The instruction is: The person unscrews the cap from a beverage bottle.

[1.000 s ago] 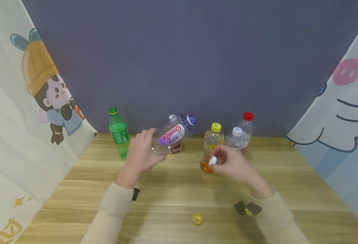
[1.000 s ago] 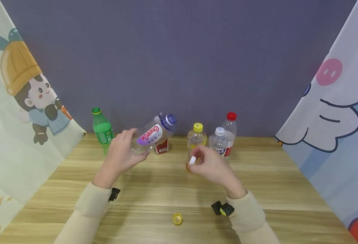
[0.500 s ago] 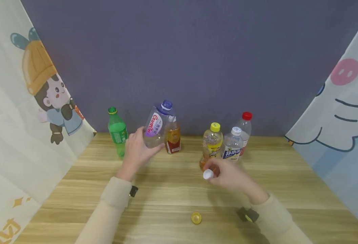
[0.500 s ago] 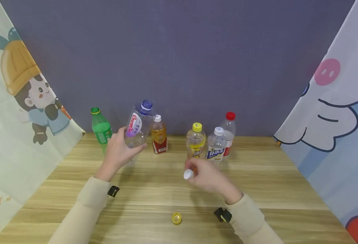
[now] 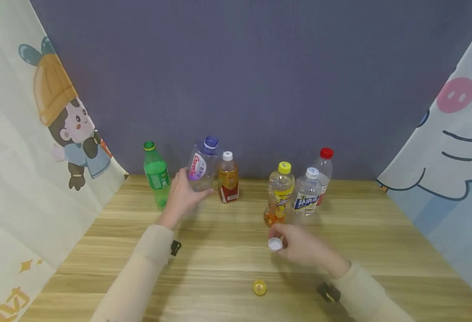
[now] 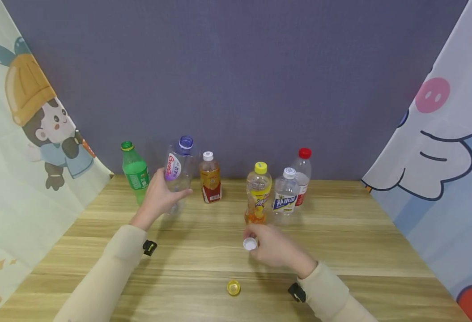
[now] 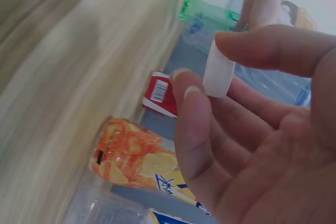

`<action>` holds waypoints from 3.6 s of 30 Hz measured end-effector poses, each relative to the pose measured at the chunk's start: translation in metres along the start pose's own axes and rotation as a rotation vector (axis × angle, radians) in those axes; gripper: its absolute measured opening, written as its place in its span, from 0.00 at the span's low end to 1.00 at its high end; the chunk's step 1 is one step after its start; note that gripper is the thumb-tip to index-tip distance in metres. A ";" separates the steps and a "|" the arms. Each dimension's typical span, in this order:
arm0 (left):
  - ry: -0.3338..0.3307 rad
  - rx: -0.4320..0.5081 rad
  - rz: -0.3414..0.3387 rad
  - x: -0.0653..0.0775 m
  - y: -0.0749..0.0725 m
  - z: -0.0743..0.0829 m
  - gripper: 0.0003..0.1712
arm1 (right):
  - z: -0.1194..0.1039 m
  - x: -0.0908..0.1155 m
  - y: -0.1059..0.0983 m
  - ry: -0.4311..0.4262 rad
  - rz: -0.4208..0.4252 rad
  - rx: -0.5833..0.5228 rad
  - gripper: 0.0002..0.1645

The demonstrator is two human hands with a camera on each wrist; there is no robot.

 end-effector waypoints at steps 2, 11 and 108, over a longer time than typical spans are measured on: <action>-0.011 0.012 -0.001 -0.002 0.001 -0.002 0.65 | 0.002 0.002 0.004 0.001 -0.003 0.024 0.16; -0.060 0.160 -0.013 -0.020 0.005 -0.015 0.65 | 0.004 0.008 0.021 -0.018 -0.031 0.205 0.14; 0.148 0.025 -0.050 -0.013 0.055 0.048 0.59 | -0.053 -0.073 0.001 -0.198 0.251 0.341 0.29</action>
Point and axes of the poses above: each hand's wrist, its own x-axis away from the middle knuckle, its own y-axis out of the palm, z = x × y, the point moved 4 cm from there along -x, towards the middle knuckle, and after that the axes turned 15 degrees about -x, right-handed, at the moved point
